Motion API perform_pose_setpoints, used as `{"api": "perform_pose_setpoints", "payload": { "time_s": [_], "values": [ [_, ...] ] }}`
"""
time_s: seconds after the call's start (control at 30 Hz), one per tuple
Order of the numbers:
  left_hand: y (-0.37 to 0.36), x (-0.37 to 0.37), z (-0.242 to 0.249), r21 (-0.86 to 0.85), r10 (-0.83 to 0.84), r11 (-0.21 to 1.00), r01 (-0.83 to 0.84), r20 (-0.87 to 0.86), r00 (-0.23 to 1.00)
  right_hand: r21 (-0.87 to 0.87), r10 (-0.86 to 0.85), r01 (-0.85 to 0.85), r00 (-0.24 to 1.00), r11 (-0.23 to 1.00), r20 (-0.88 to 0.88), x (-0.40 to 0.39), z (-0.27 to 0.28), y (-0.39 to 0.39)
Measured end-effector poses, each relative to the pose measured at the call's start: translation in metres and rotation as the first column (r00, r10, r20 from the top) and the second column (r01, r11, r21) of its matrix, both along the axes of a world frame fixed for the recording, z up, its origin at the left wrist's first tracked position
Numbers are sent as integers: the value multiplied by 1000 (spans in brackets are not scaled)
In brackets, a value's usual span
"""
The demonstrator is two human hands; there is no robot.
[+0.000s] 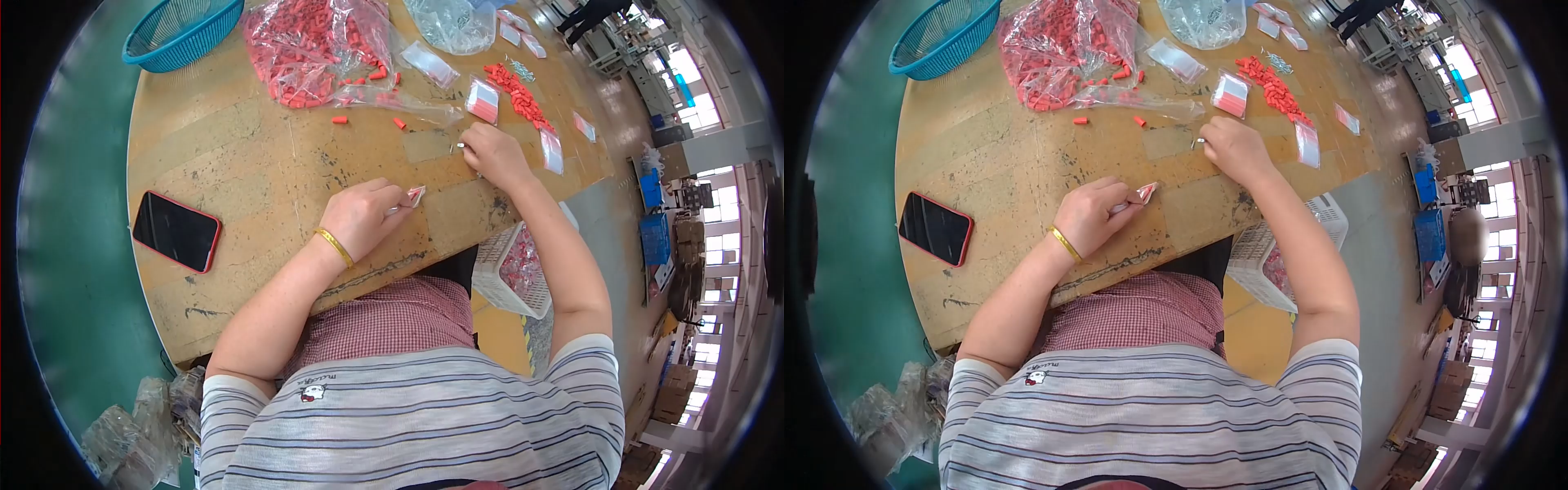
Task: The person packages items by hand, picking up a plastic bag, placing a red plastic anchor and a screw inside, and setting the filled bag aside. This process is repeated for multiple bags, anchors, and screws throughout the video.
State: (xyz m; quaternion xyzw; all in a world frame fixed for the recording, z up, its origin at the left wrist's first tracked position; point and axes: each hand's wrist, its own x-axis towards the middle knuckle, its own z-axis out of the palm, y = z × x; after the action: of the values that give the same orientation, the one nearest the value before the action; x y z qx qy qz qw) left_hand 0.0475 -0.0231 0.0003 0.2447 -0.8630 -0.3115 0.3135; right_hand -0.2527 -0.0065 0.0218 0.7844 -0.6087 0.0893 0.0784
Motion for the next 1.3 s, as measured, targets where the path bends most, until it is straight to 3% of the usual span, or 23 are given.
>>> {"api": "perform_pose_setpoints", "payload": {
  "time_s": [0.13, 0.33, 0.53, 0.63, 0.7, 0.73, 0.8, 0.9, 1.13, 1.23, 1.3],
  "values": [
    [-1, 0, 0, 4, 6, 1000, -6, 5, 1000, -11, 135, -138, 980, 990, -148, 10, 1, -11],
    [1, 0, 2, 11, 4, 1000, -4, 13, 1000, 156, 330, -296, 896, 942, -296, 18, 11, -27],
    [-1, 0, 3, 9, -2, 1000, 2, -8, 1000, 213, 274, -209, 898, 954, -344, 25, 3, -41],
    [-2, 1, 1, 16, 17, 1000, -17, 31, 999, 180, 165, -139, 977, 974, -137, 24, 7, -43],
    [-5, 2, 1, 12, 29, 1000, -29, 23, 999, 145, 57, -78, 989, 986, 138, 38, 15, -28],
    [-5, 2, 0, 14, 37, 999, -38, 18, 999, 147, 2, -48, 955, 988, 298, 48, 23, -19],
    [-6, 2, 0, -1, 53, 999, -53, 11, 999, 257, -169, -2, 751, 966, 639, 79, 42, 7],
    [-6, 3, 2, -18, 59, 998, -59, 2, 998, 221, -135, -33, 700, 975, 702, 103, 41, 32],
    [-4, 3, 7, -154, 57, 986, -59, -22, 998, 72, 74, -133, 841, 989, 535, 106, 27, 41],
    [-3, 4, 9, -156, 71, 985, -68, 13, 997, 110, -10, -74, 782, 991, 623, 105, 34, 45],
    [-3, 4, 10, -121, 70, 990, -71, -19, 997, 26, 3, -26, 756, 999, 654, 104, 30, 45]
  ]
}}
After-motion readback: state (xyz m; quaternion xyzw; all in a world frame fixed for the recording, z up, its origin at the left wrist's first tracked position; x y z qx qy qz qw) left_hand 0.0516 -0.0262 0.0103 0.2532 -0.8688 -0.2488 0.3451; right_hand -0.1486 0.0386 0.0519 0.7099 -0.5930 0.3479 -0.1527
